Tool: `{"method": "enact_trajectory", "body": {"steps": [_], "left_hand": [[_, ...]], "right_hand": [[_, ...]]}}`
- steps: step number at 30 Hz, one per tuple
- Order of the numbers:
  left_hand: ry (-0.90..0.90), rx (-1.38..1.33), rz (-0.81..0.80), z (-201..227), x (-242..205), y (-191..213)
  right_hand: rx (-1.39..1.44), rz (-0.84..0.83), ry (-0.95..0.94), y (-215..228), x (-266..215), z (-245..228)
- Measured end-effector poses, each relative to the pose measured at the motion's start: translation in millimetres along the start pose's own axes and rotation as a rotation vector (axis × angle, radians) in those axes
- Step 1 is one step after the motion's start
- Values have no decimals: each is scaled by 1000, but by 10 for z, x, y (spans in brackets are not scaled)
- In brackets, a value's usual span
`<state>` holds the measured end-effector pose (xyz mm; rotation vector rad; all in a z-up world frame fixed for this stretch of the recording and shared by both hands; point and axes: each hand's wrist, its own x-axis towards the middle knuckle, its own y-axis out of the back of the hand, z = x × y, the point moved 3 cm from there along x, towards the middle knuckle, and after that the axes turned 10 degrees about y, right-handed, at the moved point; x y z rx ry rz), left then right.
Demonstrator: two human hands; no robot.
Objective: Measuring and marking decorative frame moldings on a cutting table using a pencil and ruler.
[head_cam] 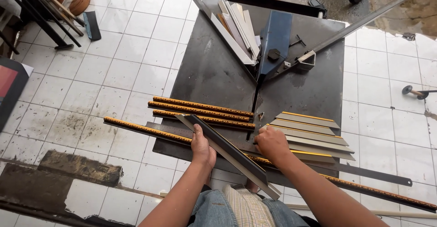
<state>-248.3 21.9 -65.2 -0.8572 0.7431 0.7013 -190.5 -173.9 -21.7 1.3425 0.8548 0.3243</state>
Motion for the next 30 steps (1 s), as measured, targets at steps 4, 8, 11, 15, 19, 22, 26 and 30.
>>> {"method": "enact_trajectory", "body": {"steps": [4,8,11,15,19,22,26,30], "left_hand": [[-16,-8,17,-9,-59,-9],[-20,-10,12,46,-182,-117],[-27,-20,13,74,-179,-161],[-42,-39,-11,205,-288,-308],[-61,-15,-99,272,-91,-360],[-115,-68,-129,392,-176,-586],[-159,-129,-183,606,-851,-1005],[-148,-151,-254,589,-947,-1162]], "right_hand": [[-1,45,-24,-156,16,28],[54,84,-39,-136,14,35],[125,246,-7,16,-1,-4],[605,521,-133,419,-45,21],[1066,624,-293,840,-100,114],[1153,694,-332,1048,-94,197],[1158,523,-285,1391,-185,5],[1083,419,-142,1773,-328,-198]]}}
